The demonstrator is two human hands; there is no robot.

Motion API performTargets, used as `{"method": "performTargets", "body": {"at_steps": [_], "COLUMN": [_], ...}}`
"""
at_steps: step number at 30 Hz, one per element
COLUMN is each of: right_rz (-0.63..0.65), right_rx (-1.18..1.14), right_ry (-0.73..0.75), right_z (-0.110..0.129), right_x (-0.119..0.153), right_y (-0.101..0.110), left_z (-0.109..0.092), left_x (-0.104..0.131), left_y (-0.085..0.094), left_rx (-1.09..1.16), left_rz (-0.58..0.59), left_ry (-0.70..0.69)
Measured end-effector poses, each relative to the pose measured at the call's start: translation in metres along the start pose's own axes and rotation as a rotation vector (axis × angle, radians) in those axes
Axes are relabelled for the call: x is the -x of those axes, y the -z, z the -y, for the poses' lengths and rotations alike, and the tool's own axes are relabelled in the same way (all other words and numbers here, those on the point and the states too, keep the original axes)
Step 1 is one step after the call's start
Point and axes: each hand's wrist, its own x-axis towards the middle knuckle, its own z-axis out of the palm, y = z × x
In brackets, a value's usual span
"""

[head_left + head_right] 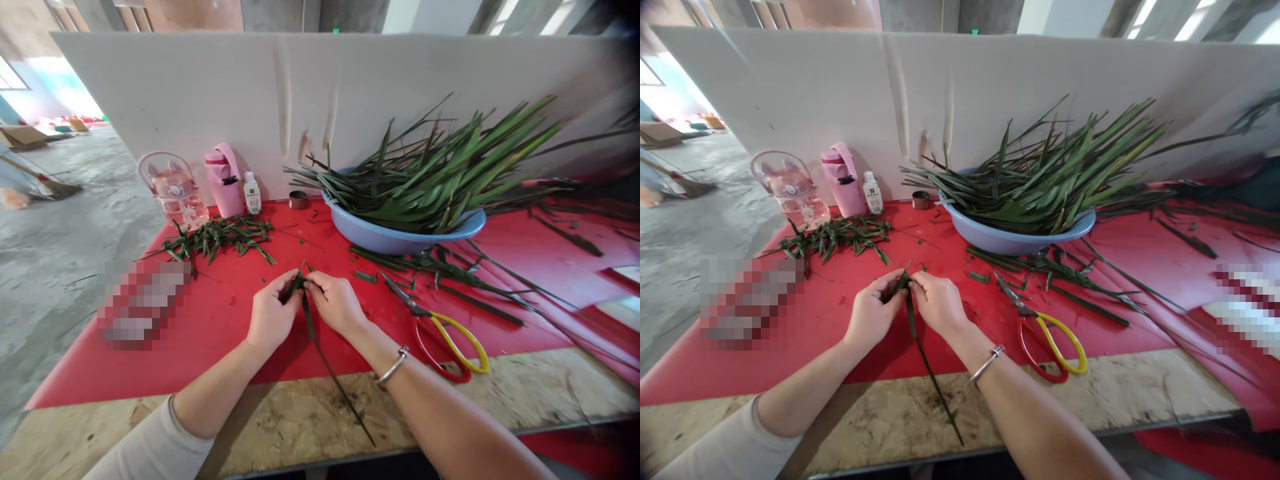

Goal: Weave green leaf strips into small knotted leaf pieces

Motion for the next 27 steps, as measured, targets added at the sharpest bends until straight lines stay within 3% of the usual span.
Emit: {"method": "performTargets", "body": {"at_steps": [19,24,27], "right_rz": [0.007,0.061,0.078], "right_rx": [0.396,0.405,0.247], "right_ry": [0.064,0.073,0.08], "right_z": [0.016,0.018,0.016], "right_x": [0.005,0.006,0.006], "right_y": [-0.003,-0.007,-0.004], "left_z": [0.008,0.009,0.004], "left_x": [-0.004,-0.006,-0.01], "left_y": [-0.006,-0.004,0.0], "left_rx": [0.42,0.412,0.324], "left_rz": [-0.139,-0.142,-0.137], "left_ry": [0.248,0.237,0.182]}}
